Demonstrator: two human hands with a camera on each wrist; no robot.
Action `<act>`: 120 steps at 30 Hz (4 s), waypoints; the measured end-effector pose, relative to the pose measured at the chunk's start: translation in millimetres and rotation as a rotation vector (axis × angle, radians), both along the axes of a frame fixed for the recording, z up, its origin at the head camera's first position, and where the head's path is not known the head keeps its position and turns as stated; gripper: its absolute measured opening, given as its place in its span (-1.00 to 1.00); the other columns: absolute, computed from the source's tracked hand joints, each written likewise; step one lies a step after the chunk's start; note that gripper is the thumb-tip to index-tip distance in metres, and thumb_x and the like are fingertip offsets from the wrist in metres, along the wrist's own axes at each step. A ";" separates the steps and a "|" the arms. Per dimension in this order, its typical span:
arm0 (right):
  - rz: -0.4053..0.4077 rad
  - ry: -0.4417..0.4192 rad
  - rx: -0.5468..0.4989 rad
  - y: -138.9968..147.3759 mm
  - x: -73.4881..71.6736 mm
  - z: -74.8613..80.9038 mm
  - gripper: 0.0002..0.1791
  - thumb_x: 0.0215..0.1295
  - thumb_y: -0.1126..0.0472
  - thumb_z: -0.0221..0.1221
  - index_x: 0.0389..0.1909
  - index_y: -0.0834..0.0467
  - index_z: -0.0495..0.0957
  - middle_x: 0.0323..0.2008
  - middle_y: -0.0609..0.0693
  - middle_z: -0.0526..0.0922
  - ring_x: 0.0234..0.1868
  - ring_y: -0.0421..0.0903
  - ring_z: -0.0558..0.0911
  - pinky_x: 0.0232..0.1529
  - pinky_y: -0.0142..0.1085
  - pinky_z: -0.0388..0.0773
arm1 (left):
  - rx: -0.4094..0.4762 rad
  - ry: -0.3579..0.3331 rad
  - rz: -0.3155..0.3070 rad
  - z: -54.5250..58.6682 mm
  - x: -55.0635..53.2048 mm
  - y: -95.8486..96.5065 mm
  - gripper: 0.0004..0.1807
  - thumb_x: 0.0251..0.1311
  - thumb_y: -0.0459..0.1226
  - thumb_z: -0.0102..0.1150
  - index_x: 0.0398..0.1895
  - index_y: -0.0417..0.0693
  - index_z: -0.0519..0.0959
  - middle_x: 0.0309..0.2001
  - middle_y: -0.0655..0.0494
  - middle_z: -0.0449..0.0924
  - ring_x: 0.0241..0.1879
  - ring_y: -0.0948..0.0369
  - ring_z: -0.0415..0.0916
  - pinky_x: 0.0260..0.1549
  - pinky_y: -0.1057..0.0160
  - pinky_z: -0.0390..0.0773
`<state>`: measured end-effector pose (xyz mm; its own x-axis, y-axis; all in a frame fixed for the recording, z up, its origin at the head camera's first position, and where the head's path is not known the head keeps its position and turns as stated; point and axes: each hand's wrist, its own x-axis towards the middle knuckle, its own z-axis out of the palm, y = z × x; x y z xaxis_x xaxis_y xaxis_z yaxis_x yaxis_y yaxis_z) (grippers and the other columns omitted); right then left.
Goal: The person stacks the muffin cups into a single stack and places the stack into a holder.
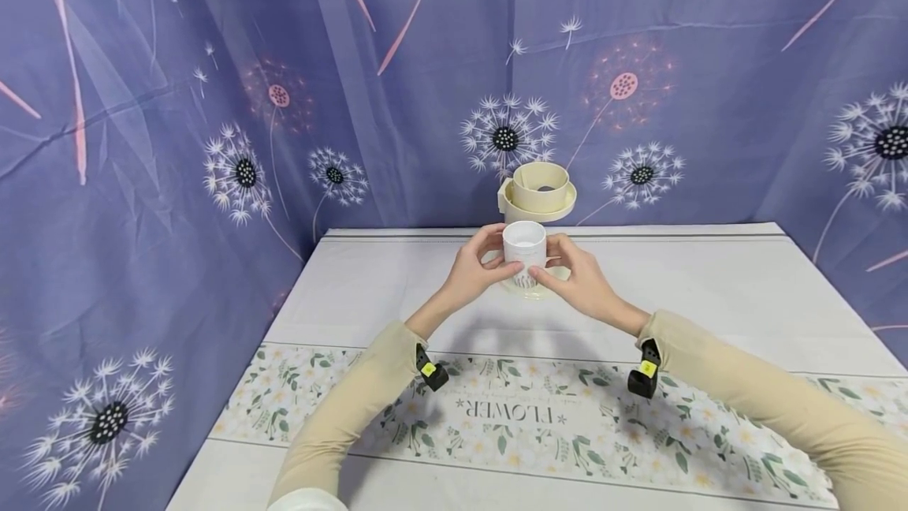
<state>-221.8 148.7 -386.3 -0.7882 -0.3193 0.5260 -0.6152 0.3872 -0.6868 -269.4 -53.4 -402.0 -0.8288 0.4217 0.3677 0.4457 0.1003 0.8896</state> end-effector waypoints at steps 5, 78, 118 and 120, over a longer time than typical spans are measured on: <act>-0.015 -0.002 0.002 -0.2 -0.6 3.0 -0.58 0.23 0.42 0.23 0.08 0.42 0.38 -0.06 0.28 0.61 -0.05 0.08 0.59 -0.03 0.03 0.59 | 0.001 -0.018 0.004 4.7 -0.2 1.1 -0.31 0.12 -0.44 0.32 0.33 -0.20 0.28 0.19 -0.25 0.43 0.21 -0.09 0.43 0.20 0.15 0.48; -0.181 0.090 -0.134 1.1 -44.2 -1.8 -0.46 0.36 0.20 0.12 0.27 0.35 0.24 0.03 0.29 0.52 -0.02 0.13 0.54 0.04 0.00 0.51 | 0.169 0.116 0.150 32.5 -17.7 29.4 -0.42 0.16 -0.38 0.31 0.28 -0.13 0.39 0.04 -0.21 0.55 0.10 0.03 0.54 0.13 0.16 0.54; -0.211 0.184 -0.147 10.6 -66.4 28.7 -0.46 0.39 0.11 0.10 0.31 0.26 0.34 0.03 0.26 0.48 -0.01 0.10 0.52 -0.02 -0.01 0.54 | 0.219 0.162 0.187 69.1 -23.3 38.3 -0.45 0.16 -0.41 0.30 0.25 -0.22 0.43 0.14 -0.23 0.55 0.17 0.02 0.53 0.16 0.27 0.51; -0.210 0.187 -0.136 12.2 -67.4 32.2 -0.46 0.40 0.10 0.10 0.33 0.22 0.34 0.03 0.26 0.46 -0.03 0.08 0.52 -0.01 0.00 0.53 | 0.214 0.156 0.191 77.3 -18.1 38.2 -0.45 0.16 -0.41 0.29 0.25 -0.23 0.43 0.15 -0.24 0.54 0.18 0.01 0.52 0.17 0.26 0.50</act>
